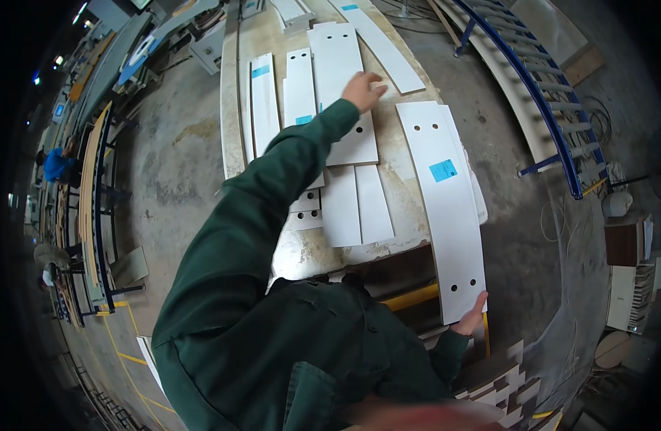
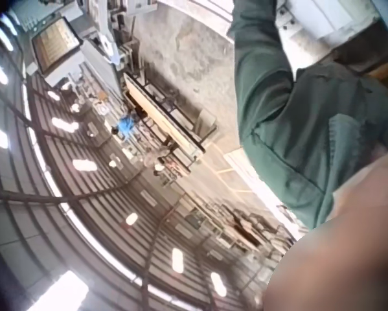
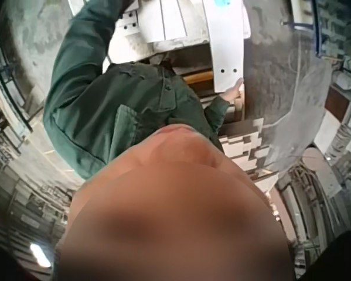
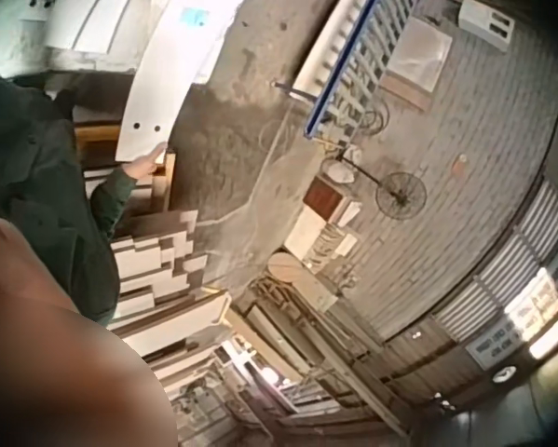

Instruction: Stack and organize white curved panels on work tables in a manufacturing facility.

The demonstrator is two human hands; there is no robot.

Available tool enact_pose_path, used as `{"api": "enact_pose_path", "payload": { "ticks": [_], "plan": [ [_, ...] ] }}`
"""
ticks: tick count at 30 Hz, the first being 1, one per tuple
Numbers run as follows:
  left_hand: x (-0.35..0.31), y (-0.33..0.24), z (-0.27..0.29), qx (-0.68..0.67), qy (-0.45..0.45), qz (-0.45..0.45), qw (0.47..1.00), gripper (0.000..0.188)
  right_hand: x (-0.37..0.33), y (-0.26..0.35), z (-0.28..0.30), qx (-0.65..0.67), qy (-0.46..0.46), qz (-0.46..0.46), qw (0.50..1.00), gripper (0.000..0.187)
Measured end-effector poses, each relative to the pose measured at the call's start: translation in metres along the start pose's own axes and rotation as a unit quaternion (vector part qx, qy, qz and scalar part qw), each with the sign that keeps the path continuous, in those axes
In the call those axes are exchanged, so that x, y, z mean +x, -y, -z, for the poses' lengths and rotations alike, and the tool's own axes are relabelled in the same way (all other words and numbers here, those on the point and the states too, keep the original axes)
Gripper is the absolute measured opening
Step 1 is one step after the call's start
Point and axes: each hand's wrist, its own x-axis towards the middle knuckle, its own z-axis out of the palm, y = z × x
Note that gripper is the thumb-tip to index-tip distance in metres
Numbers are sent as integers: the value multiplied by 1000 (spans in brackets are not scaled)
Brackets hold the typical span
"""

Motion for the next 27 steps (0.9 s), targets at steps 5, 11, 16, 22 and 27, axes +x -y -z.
{"api": "enact_pose_path", "payload": {
  "ticks": [5, 11, 16, 22, 27],
  "plan": [
    [-40, -5, 27, 47, 14, -64, 997, 33, -2, -9, -1, -3, 10, -13, 1000, 55],
    [-31, -38, -19, 194, 241, -360, 880, 95, 0, -23, -16, -43, -35, -33, 998, 58],
    [-6, -55, -66, 292, 402, -498, 711, 131, 9, -31, -9, -65, 5, -36, 997, 56],
    [5, -72, -97, 278, 472, -544, 636, 130, 17, -33, -2, -9, 33, -65, 997, 58],
    [12, -79, -98, 269, 476, -550, 631, 128, 16, -31, -10, -24, 9, -70, 997, 61]
  ]
}}
